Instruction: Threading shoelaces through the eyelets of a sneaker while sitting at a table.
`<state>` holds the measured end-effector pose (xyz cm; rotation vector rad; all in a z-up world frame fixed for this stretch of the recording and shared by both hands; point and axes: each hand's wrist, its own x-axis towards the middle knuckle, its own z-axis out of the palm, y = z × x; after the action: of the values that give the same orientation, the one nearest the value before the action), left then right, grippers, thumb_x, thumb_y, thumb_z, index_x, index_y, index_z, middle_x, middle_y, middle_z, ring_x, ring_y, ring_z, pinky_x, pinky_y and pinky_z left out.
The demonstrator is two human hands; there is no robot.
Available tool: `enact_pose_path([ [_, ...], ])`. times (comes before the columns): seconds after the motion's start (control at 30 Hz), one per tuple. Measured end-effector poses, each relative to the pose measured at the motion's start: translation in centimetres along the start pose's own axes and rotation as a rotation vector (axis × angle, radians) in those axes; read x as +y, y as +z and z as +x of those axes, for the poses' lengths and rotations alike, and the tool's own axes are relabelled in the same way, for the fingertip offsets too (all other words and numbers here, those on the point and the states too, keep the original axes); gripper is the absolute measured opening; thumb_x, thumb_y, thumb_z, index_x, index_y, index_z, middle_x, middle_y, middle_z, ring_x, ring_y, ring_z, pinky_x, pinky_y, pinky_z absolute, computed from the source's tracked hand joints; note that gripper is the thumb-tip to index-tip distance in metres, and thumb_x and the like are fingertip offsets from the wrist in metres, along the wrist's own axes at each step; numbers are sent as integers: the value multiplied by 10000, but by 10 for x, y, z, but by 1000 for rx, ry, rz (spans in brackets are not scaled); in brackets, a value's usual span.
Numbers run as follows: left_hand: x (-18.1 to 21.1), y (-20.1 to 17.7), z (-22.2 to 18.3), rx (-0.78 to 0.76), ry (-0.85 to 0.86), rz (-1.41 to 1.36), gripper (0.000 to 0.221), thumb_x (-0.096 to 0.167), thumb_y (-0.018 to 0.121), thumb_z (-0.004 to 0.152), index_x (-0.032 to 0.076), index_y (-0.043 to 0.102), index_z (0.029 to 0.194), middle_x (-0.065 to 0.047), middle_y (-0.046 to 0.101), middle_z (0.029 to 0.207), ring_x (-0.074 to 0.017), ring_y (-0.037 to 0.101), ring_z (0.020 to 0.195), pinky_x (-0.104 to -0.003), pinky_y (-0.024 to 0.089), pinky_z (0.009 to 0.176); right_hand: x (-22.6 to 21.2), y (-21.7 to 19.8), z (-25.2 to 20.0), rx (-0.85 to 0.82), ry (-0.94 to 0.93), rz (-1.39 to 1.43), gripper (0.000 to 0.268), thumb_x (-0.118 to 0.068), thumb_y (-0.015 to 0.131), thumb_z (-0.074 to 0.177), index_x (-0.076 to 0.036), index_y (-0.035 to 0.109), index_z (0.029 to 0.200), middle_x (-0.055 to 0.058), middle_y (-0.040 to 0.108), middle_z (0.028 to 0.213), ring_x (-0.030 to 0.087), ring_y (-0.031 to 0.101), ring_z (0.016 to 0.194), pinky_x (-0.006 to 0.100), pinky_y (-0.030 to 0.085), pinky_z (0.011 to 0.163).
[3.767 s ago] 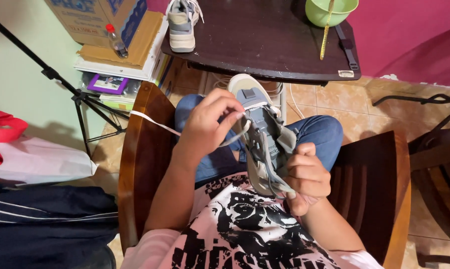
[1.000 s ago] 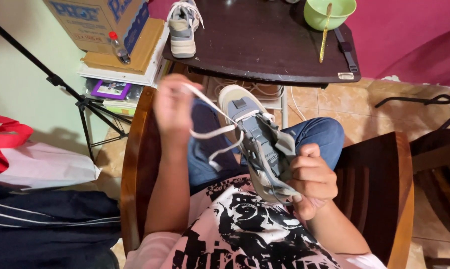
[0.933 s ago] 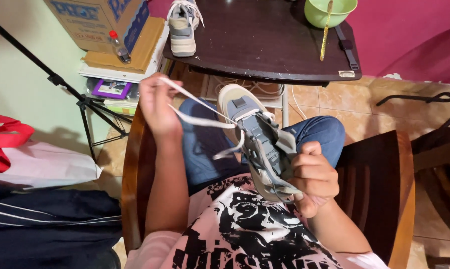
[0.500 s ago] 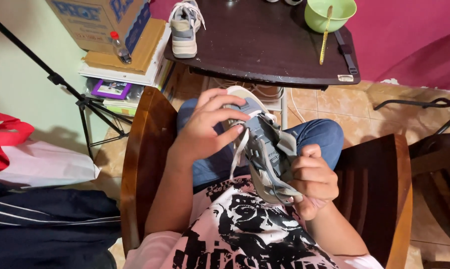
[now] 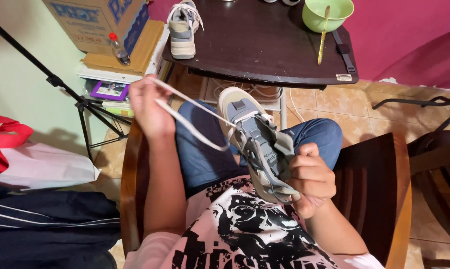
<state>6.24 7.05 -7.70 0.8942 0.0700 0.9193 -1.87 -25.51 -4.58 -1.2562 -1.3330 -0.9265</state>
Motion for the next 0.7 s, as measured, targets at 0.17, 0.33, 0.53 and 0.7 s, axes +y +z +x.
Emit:
enact_pose_path([
  [0.17,-12,-66,38,374,-64,-39,153,242,627,1032,166,562,1147,-37,643,1035,-155,609,709,-237,499,568,1,0,5,-7,-10,15,325,-238,545,834,-88,581,547,-2,367,487,159,406,443,371,312,661],
  [0.33,-24,-69,41,357,-55,27,101,227,582,1039,181,543,1119,-76,580,1052,-200,630,756,-264,560,593,15,-4,0,-4,-12,-10,331,-245,550,831,-95,575,537,-4,360,481,163,404,435,374,303,662],
  [0.53,-50,-13,17,-80,121,347,30,60,592,998,73,614,1012,-64,652,1035,-109,564,972,-256,503,913,89,-13,-10,-38,-79,-152,380,-212,570,892,-81,539,537,25,372,502,198,409,441,385,284,633],
  [0.7,-44,25,8,-205,214,372,130,107,535,1074,36,639,1109,-14,618,901,-73,557,847,-197,495,845,181,-10,-15,19,-238,-350,304,-166,619,836,-79,568,550,48,395,510,220,407,434,405,302,613],
])
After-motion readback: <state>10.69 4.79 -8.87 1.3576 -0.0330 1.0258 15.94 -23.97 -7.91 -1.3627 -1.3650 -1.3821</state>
